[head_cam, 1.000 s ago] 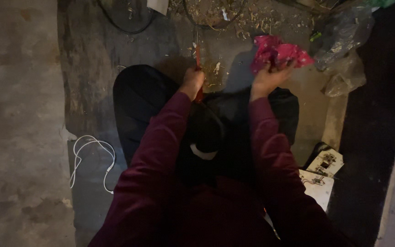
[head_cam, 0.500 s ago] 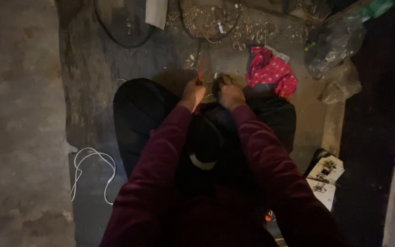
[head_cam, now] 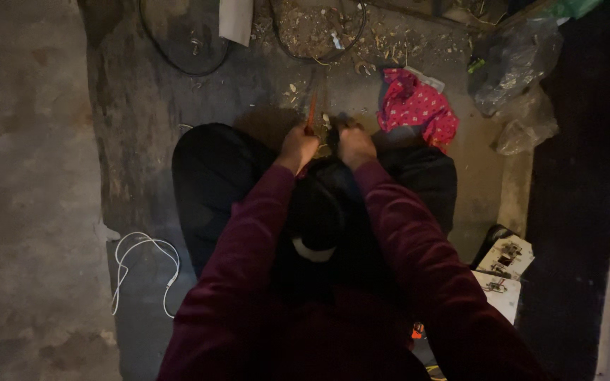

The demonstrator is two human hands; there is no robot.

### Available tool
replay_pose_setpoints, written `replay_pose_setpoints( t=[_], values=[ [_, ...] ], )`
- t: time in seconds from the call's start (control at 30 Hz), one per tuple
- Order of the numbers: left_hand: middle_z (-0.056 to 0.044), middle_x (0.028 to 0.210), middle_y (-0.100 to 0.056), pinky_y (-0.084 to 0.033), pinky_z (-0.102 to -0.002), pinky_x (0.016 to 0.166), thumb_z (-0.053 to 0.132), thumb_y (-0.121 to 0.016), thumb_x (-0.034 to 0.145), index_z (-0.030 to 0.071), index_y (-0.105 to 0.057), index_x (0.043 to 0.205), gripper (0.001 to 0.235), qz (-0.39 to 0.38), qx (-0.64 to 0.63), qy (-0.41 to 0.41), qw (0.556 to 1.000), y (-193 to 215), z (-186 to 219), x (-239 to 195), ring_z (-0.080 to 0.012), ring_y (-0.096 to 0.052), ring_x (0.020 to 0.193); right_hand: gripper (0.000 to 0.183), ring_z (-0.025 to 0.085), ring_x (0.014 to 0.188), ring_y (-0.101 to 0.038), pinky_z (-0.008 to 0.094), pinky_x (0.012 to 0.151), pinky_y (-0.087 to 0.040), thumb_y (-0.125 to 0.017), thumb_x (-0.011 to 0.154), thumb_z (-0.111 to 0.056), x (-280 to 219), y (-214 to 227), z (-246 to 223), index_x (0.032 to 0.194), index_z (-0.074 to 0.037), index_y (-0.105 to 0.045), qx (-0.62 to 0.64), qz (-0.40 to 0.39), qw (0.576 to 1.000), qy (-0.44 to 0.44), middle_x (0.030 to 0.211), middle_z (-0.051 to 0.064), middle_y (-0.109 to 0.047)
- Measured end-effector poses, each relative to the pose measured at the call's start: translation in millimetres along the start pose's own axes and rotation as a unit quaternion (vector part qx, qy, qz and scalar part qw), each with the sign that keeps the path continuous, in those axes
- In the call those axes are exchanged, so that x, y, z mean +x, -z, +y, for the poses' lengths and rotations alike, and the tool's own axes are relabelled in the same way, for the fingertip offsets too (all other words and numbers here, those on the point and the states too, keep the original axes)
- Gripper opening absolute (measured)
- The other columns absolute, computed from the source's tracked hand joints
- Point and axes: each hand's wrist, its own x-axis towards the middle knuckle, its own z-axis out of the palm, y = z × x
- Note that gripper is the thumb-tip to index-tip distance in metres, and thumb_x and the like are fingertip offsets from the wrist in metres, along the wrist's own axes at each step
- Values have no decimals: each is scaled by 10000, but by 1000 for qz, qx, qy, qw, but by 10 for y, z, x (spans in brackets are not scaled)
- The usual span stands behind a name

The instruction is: The person sits on the floor and uses a red screwdriver to work on a white electrical box mounted on the wall. They manipulate wires and components inside the box, occasionally using a red cloth to wipe the area.

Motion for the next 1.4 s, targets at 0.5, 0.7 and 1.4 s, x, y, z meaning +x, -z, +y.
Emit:
replay_pose_setpoints(
  t=[0.5,0.7,1.4],
  values=[
    [-148,1105,-722,-530,-400,885,40,-582,792,91,-619,1309,520,-41,54,34,997,-28,-15,52,-319,-715,1019,636,434,903,-736,441,756,-610,-792,554,-228,203,48,212,1143,9,-757,-84,331,937,-75,1036,243,-751],
    [-215,1064,-739,-523,-439,898,82,-601,803,65,-670,1260,463,-22,65,-32,997,-25,-17,-17,-387,-697,1035,253,392,942,-747,459,815,-608,-801,736,-174,351,-412,517,948,-40,-773,-50,54,974,-214,995,207,-755],
    [-175,1039,-757,-561,-377,798,173,-711,824,60,-699,1242,433,-15,19,-78,997,25,198,-116,-256,-728,928,245,83,787,-694,232,678,-567,-734,970,-227,168,269,-118,1126,-37,-731,649,157,728,-153,914,-34,-694]
  ],
)
